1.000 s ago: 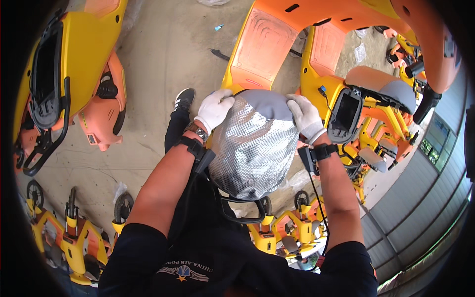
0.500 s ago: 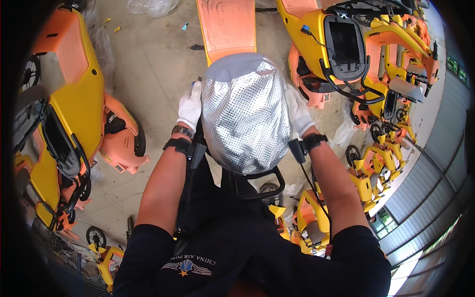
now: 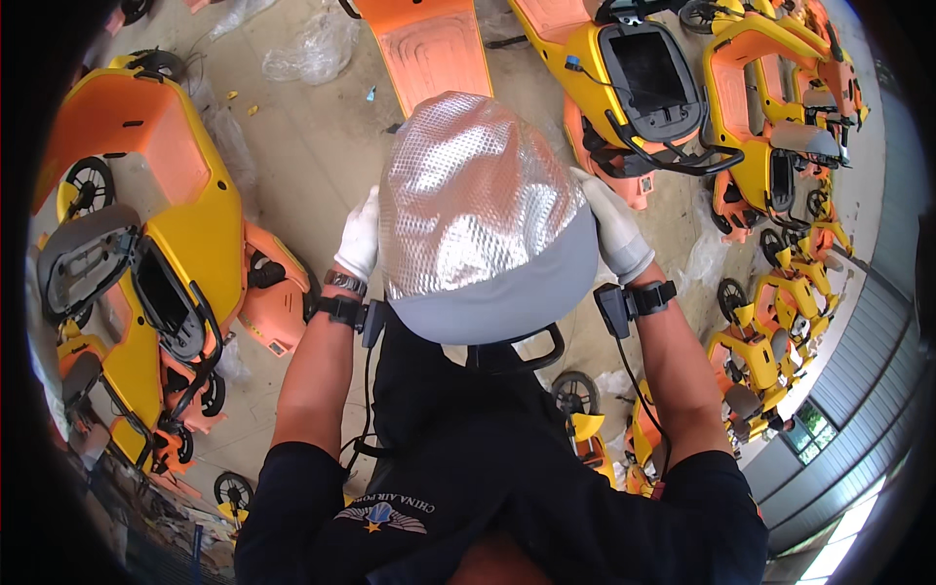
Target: The person handles a motorcycle seat cover, turning it over and checking the padding and connectors.
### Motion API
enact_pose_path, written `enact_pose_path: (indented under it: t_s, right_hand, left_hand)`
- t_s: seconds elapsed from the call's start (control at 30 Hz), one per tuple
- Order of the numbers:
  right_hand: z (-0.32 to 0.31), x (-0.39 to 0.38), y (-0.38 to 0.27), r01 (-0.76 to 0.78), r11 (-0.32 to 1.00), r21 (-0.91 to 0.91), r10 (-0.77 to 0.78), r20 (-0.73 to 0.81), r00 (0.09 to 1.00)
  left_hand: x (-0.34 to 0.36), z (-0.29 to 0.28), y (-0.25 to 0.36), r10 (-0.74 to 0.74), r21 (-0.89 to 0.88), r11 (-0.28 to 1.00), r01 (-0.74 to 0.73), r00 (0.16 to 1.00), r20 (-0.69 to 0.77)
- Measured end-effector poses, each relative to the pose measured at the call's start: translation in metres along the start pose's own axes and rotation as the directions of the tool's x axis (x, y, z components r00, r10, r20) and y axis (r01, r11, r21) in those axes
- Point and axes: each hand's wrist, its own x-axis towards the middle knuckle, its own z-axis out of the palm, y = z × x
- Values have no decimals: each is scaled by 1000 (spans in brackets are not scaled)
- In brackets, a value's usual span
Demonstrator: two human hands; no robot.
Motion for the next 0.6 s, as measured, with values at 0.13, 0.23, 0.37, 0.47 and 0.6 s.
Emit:
enact_pose_path:
  t_s: [0.13, 0.23, 0.37, 0.47, 0.6]
  right_hand:
    - [10, 25, -50, -19, 999, -46, 19, -15, 1000]
    - [8, 60, -66, 10, 976, -218, -33, -103, 994]
    - [20, 89, -106, -78, 965, -252, 51, -114, 992]
    - [16, 89, -91, -102, 980, -171, 85, -102, 991]
    - [26, 74, -38, 86, 982, 166, -60, -156, 986]
  left_hand:
    - [14, -45, -37, 516, 423, 725, -544, 836, 189]
    - [4, -28, 31, -27, -622, 756, 202, 960, 278]
    - [12, -28, 56, -46, -581, 804, 126, 987, 151]
    - [12, -34, 44, 27, -666, 729, 158, 966, 258]
    - [-1, -12, 46, -42, -282, 958, 52, 998, 41]
